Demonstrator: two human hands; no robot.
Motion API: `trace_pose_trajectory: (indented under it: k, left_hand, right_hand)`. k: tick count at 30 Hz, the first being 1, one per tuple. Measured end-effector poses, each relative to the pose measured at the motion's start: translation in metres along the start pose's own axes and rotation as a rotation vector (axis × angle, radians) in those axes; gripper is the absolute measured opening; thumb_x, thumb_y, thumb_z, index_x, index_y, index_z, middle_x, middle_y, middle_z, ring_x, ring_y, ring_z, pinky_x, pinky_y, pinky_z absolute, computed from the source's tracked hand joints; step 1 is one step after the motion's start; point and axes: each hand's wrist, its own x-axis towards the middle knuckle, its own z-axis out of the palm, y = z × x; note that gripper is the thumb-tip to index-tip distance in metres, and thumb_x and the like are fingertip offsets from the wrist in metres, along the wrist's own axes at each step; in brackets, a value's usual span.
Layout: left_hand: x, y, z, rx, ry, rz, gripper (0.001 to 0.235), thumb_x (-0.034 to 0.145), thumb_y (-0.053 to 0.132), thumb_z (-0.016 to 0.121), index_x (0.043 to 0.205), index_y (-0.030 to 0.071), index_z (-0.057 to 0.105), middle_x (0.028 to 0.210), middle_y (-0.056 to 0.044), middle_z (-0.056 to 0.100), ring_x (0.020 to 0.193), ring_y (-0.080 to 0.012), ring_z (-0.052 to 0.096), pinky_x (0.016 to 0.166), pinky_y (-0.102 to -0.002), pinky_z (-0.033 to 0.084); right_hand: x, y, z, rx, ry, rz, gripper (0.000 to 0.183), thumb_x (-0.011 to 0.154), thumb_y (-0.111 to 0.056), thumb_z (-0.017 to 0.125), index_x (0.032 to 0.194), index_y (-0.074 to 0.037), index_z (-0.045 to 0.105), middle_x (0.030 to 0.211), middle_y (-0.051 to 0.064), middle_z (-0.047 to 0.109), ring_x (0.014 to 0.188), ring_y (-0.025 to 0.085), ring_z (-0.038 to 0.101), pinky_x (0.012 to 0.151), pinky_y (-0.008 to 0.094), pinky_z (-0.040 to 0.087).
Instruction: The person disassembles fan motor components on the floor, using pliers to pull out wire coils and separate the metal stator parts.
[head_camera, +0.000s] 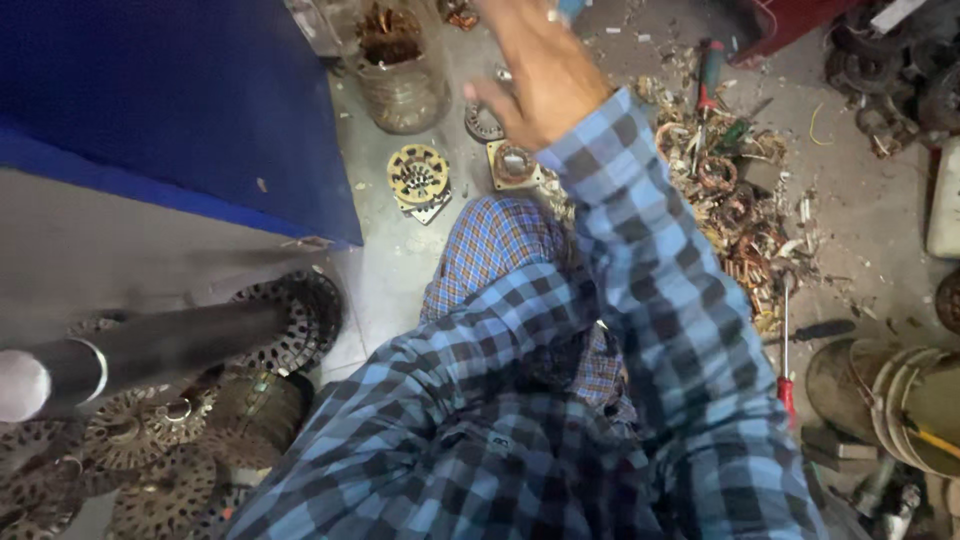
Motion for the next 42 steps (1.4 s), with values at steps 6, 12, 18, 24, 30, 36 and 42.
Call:
trace_pose_trajectory:
  k: [6, 12, 18, 24, 30, 36, 42]
  left_hand:
    - [0.013, -0.005, 0.007, 0.006, 0.109, 0.092, 0.033, 0.092, 0.013, 0.066, 0.123, 0.001, 0.068, 0.116, -0.011, 0.073, 0.104, -0.0255, 0.07, 0.089, -0.041, 0.059]
    - [-0.032, 0.044, 0.018, -0.506, -0.044, -0.004, 0.036, 0.092, 0.011, 0.064, 0.126, -0.001, 0.064, 0.119, -0.016, 0.07, 0.109, -0.0314, 0.069, 0.093, -0.047, 0.061]
    - [-0.063, 0.13, 0.039, -0.963, -0.362, -0.114, 0.068, 0.083, 0.001, 0.05, 0.15, -0.001, 0.045, 0.151, -0.027, 0.047, 0.138, -0.0477, 0.051, 0.122, -0.061, 0.042]
    - [-0.066, 0.14, 0.044, -0.974, -0.524, -0.13, 0.08, 0.084, 0.008, 0.045, 0.162, 0.003, 0.03, 0.165, -0.03, 0.031, 0.147, -0.0484, 0.041, 0.124, -0.06, 0.037]
    - [-0.065, 0.124, 0.042, -0.844, -0.488, -0.142, 0.08, 0.085, 0.008, 0.044, 0.162, -0.001, 0.026, 0.166, -0.028, 0.03, 0.151, -0.0448, 0.037, 0.124, -0.056, 0.038]
    - [-0.063, 0.128, 0.043, -0.72, -0.545, -0.119, 0.075, 0.091, 0.01, 0.043, 0.163, -0.011, 0.038, 0.173, -0.027, 0.036, 0.15, -0.0344, 0.047, 0.115, -0.039, 0.044]
    - [-0.065, 0.137, 0.042, -0.364, -0.249, -0.454, 0.057, 0.091, 0.016, 0.049, 0.145, -0.004, 0.05, 0.144, -0.028, 0.053, 0.108, -0.0367, 0.065, 0.083, -0.041, 0.064]
  right_hand:
    - [-0.105, -0.019, -0.068, 0.21, 0.087, 0.269, 0.044, 0.109, 0.0, 0.071, 0.147, 0.001, 0.051, 0.133, 0.019, 0.068, 0.122, 0.03, 0.072, 0.107, 0.034, 0.056]
    - [-0.329, -0.024, -0.05, -0.1, 0.161, 0.988, 0.009, 0.101, -0.011, 0.072, 0.106, -0.003, 0.071, 0.101, 0.015, 0.072, 0.091, 0.027, 0.072, 0.082, 0.038, 0.056]
    - [-0.432, -0.046, 0.039, -0.379, -0.501, 1.362, 0.053, 0.082, -0.054, 0.079, 0.101, -0.004, 0.071, 0.113, 0.027, 0.062, 0.087, 0.043, 0.07, 0.077, 0.051, 0.058]
    - [-0.414, -0.045, 0.044, -0.266, -0.107, 1.358, 0.05, 0.084, -0.036, 0.08, 0.12, -0.004, 0.067, 0.116, 0.025, 0.058, 0.093, 0.04, 0.068, 0.082, 0.048, 0.055]
    - [-0.374, -0.05, 0.015, 0.16, 0.632, 1.09, 0.043, 0.094, -0.019, 0.077, 0.131, -0.003, 0.062, 0.115, 0.015, 0.061, 0.096, 0.024, 0.069, 0.084, 0.035, 0.057]
    - [-0.37, -0.046, 0.013, -0.281, 0.61, 0.979, 0.029, 0.097, -0.015, 0.077, 0.122, -0.004, 0.066, 0.112, 0.014, 0.064, 0.095, 0.023, 0.066, 0.083, 0.034, 0.056]
    - [-0.403, -0.027, 0.002, 0.316, 1.133, 1.218, 0.014, 0.1, -0.012, 0.071, 0.108, -0.003, 0.064, 0.094, 0.007, 0.067, 0.08, 0.013, 0.061, 0.071, 0.03, 0.054]
